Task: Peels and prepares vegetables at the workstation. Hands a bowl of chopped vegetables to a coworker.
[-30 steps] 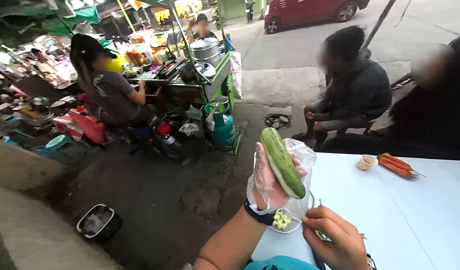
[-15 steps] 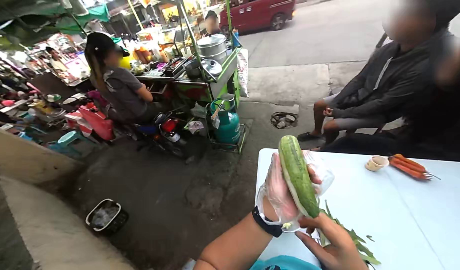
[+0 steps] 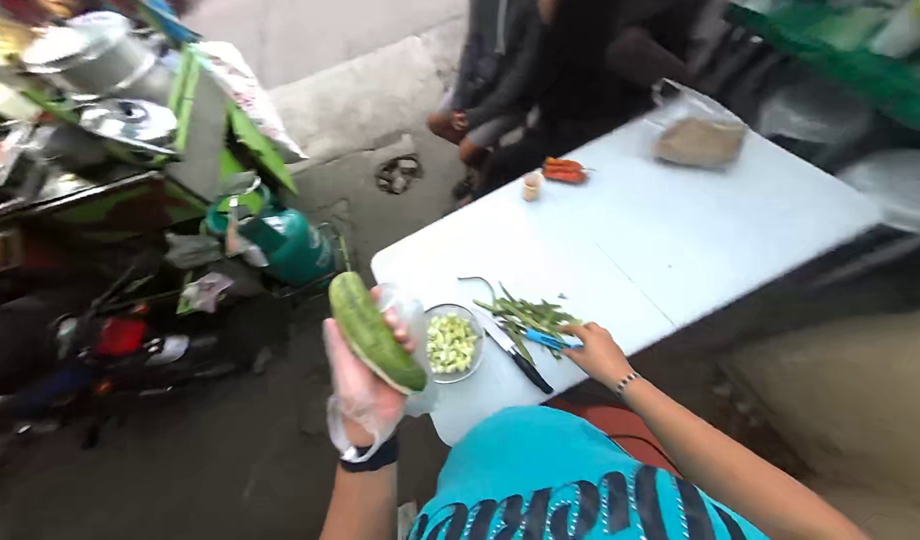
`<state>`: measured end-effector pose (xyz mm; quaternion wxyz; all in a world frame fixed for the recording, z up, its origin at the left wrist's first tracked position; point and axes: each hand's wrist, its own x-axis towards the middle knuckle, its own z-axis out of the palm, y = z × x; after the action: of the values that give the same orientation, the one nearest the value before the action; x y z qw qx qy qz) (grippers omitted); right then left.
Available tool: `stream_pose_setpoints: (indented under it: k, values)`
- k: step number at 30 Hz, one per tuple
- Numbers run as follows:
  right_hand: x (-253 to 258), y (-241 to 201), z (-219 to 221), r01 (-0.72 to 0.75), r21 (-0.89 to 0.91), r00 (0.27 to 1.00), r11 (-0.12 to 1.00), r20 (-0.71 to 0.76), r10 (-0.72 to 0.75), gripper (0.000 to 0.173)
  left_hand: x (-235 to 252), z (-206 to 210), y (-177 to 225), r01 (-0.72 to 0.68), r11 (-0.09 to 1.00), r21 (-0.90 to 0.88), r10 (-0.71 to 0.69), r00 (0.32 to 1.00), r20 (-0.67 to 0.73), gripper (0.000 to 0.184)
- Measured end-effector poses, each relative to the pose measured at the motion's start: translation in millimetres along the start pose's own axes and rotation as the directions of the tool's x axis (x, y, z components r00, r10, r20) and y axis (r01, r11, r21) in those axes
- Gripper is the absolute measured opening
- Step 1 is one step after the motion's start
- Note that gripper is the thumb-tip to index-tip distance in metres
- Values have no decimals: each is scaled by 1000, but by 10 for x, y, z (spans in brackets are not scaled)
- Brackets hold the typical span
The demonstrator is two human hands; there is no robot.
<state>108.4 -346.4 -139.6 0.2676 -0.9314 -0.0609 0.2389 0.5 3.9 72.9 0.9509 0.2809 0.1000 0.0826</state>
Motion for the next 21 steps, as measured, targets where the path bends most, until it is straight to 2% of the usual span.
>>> stream_pose_setpoints:
  k: [3,6,10,13,17,21]
  values:
    - [-9,30,84,-85,9,993,996,-78,85,48,8,-111,-16,10,1000,17,-10,999,-30,85]
    - [6,-46,134,-81,-41,990,996,-122,75,46,9,-220,-36,33,999,26,-31,998,-57,87]
    - [159,-37,267,-61,-168,998,984,-4,62,41,-8,-275,-66,52,998,45,-48,995,-83,88]
    - [271,26,381,-23,-240,997,970,71,41,44,-26,-315,-92,70,996,52,-66,995,-75,87]
    - [331,-13,410,-10,-308,994,951,103,44,45,-60,-381,-96,97,994,46,-95,995,-39,85]
    - [335,-39,363,53,-325,990,944,138,-8,38,-82,-393,-80,111,990,89,-103,991,-86,86]
